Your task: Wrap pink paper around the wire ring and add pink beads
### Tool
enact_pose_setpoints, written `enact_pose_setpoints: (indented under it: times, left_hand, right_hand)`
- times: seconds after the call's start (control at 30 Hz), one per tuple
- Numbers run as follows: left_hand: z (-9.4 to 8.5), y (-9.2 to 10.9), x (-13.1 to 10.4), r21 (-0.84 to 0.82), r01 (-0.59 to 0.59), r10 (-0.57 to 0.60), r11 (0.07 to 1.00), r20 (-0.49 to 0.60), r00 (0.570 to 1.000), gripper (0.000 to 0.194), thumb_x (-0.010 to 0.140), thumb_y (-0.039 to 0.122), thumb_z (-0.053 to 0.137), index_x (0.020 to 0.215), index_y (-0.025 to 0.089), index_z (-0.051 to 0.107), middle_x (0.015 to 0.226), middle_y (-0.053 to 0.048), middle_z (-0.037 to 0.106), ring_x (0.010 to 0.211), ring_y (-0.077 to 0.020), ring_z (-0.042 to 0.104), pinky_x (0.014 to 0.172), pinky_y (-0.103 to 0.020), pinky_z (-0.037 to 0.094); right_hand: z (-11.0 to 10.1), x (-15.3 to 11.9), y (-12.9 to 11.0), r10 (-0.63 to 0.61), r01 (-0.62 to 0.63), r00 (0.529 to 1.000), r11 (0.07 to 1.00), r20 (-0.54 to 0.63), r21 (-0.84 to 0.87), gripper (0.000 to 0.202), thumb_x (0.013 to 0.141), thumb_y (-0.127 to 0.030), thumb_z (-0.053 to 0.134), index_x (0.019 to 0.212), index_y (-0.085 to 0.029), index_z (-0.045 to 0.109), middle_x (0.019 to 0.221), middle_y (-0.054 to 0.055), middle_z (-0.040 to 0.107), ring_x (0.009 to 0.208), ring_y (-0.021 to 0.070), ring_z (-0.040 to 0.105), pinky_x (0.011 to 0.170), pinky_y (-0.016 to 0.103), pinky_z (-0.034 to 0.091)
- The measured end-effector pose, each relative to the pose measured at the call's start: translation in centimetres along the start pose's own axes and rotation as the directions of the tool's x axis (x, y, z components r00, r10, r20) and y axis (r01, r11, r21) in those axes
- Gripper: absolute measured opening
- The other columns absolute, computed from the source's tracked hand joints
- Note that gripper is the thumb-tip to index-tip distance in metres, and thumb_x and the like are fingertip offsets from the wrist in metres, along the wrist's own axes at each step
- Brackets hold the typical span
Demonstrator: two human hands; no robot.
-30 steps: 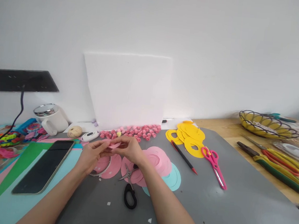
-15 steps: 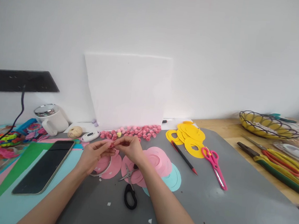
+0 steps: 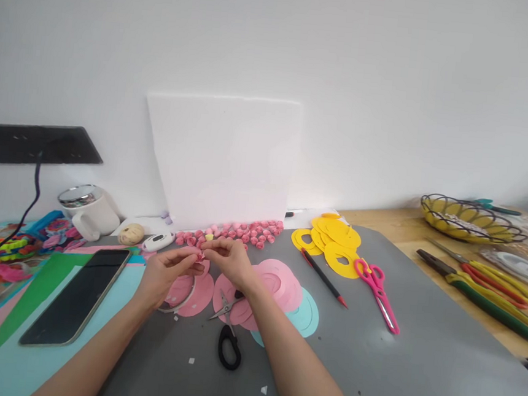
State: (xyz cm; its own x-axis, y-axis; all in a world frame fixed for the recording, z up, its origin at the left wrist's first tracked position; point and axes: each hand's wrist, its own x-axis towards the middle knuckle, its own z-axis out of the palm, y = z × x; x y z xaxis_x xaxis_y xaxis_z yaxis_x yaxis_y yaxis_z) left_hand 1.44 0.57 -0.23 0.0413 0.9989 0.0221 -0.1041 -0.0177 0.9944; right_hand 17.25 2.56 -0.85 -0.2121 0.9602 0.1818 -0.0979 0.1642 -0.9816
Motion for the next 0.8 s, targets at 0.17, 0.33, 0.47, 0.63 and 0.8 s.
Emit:
enact_pose_setpoints:
  times: [0.17, 0.33, 0.47, 0.63, 0.8]
  left_hand:
    - [-0.13, -0.32, 0.19, 0.05, -0.043, 0.043, 0.998, -0.007, 0.999, 0.021, 0.062, 0.029, 0.074, 0.074, 0.012, 0.07, 0.071, -0.006, 0.071, 0.063, -0.0218, 0.068, 0.066, -0.034, 0.057]
    - [-0.16, -0.36, 0.19, 0.1, -0.062, 0.064, 0.993, -0.017, 0.998, 0.02, 0.061, 0.029, 0.074, 0.072, 0.012, 0.07, 0.073, -0.007, 0.071, 0.067, -0.0238, 0.069, 0.067, -0.034, 0.057]
    - [-0.04, -0.4, -0.05, 0.101, -0.06, 0.064, 0.993, -0.036, 0.997, 0.023, 0.061, 0.029, 0.074, 0.076, 0.012, 0.069, 0.074, -0.007, 0.072, 0.068, -0.0242, 0.069, 0.068, -0.034, 0.057]
    - [0.09, -0.26, -0.24, 0.093, -0.063, 0.067, 0.994, -0.033, 0.997, 0.047, 0.063, 0.029, 0.073, 0.105, 0.015, 0.057, 0.076, -0.006, 0.072, 0.068, -0.0232, 0.069, 0.067, -0.036, 0.056]
    - [0.09, -0.38, -0.23, 0.085, -0.059, 0.059, 0.995, -0.002, 0.998, 0.043, 0.064, 0.03, 0.073, 0.102, 0.013, 0.062, 0.077, -0.007, 0.072, 0.07, -0.024, 0.069, 0.069, -0.037, 0.057]
  right_hand:
    - [-0.19, 0.13, 0.59, -0.005, 0.006, 1.0, 0.999, -0.017, 0.053, 0.026, 0.065, -0.026, 0.07, 0.089, -0.017, 0.066, 0.095, 0.007, 0.068, 0.086, 0.019, 0.063, 0.081, 0.035, 0.049]
    - [-0.13, 0.23, 0.72, 0.042, -0.033, 0.996, 0.993, -0.076, 0.117, 0.033, 0.057, -0.025, 0.076, 0.086, -0.017, 0.064, 0.077, 0.002, 0.066, 0.073, 0.0155, 0.063, 0.072, 0.031, 0.05]
    - [-0.08, 0.24, 0.7, 0.036, -0.03, 0.999, 0.986, -0.035, 0.163, 0.034, 0.059, -0.027, 0.076, 0.09, -0.017, 0.064, 0.073, 0.002, 0.066, 0.07, 0.0155, 0.063, 0.072, 0.032, 0.052]
    - [0.03, 0.27, 0.86, 0.003, -0.002, 1.0, 0.985, -0.007, 0.175, 0.035, 0.058, -0.029, 0.077, 0.089, -0.017, 0.065, 0.082, 0.005, 0.068, 0.079, 0.0187, 0.064, 0.077, 0.035, 0.052]
    - [0.22, 0.21, 0.58, -0.032, 0.03, 0.999, 0.998, 0.037, 0.053, 0.024, 0.064, -0.034, 0.072, 0.079, -0.016, 0.065, 0.08, 0.004, 0.068, 0.075, 0.0179, 0.065, 0.073, 0.034, 0.052]
